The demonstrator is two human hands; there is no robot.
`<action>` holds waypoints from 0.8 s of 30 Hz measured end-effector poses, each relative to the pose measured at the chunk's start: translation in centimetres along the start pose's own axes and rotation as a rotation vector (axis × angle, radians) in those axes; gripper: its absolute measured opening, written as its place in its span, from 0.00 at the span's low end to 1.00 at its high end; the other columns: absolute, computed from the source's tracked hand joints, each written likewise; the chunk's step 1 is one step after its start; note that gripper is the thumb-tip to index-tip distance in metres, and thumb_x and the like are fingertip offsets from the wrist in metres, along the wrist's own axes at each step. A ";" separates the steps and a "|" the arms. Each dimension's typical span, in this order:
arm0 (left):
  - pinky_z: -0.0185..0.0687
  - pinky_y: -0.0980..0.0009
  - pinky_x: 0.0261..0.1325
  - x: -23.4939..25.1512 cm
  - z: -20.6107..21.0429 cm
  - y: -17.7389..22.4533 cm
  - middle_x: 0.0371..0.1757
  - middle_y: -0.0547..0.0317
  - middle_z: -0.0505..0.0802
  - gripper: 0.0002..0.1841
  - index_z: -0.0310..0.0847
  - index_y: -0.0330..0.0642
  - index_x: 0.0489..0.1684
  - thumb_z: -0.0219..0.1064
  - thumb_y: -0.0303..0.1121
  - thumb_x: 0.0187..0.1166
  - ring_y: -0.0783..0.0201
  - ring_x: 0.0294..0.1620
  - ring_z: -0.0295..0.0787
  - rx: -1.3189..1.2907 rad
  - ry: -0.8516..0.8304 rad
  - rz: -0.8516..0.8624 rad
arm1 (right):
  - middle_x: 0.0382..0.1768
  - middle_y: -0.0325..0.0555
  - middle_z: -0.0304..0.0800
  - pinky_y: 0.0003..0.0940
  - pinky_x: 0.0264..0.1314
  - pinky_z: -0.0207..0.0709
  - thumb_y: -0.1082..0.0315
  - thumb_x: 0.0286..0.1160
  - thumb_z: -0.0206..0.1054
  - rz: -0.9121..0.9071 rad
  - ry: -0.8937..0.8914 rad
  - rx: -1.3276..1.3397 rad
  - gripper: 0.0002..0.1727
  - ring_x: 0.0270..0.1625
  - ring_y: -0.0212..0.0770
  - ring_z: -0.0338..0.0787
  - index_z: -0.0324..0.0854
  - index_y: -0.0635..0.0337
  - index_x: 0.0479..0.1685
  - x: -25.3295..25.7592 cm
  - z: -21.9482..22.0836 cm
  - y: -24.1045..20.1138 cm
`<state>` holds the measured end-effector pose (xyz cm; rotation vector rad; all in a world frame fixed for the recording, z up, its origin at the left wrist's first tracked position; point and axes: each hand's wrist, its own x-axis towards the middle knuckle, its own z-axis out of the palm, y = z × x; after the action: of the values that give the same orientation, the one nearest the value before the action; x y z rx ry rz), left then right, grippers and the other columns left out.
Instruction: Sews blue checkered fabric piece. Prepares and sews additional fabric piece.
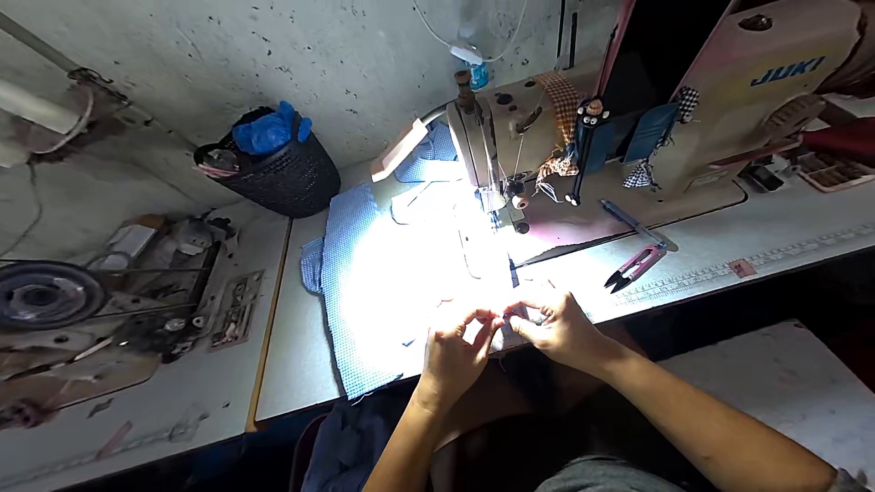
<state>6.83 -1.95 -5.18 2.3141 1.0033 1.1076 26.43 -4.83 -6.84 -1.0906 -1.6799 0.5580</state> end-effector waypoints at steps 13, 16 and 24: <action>0.81 0.56 0.71 7.8 0.6 -6.0 0.69 0.52 0.89 0.18 0.85 0.41 0.68 0.61 0.39 0.87 0.57 0.67 0.88 0.321 -0.450 0.132 | 0.41 0.41 0.97 0.38 0.70 0.75 0.66 0.76 0.66 -0.175 0.005 -0.269 0.10 0.53 0.38 0.91 0.95 0.55 0.39 -3.6 1.9 1.4; 0.79 0.53 0.73 7.9 0.7 -6.2 0.68 0.54 0.90 0.19 0.86 0.42 0.68 0.62 0.42 0.86 0.56 0.68 0.87 0.331 -0.453 0.138 | 0.41 0.40 0.97 0.38 0.74 0.74 0.67 0.77 0.65 -0.194 -0.007 -0.294 0.10 0.53 0.37 0.92 0.94 0.56 0.39 -3.5 1.5 1.5; 0.78 0.55 0.70 9.4 -0.6 -2.5 0.68 0.52 0.90 0.22 0.82 0.46 0.75 0.61 0.44 0.88 0.55 0.67 0.87 0.483 -0.569 0.003 | 0.37 0.40 0.96 0.36 0.66 0.78 0.67 0.75 0.65 -0.135 -0.021 -0.287 0.10 0.47 0.35 0.92 0.94 0.57 0.36 -2.3 1.1 2.0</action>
<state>9.34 6.75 -1.46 2.7561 1.1082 0.1621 26.41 -5.76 -9.94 -1.1644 -1.8768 0.2466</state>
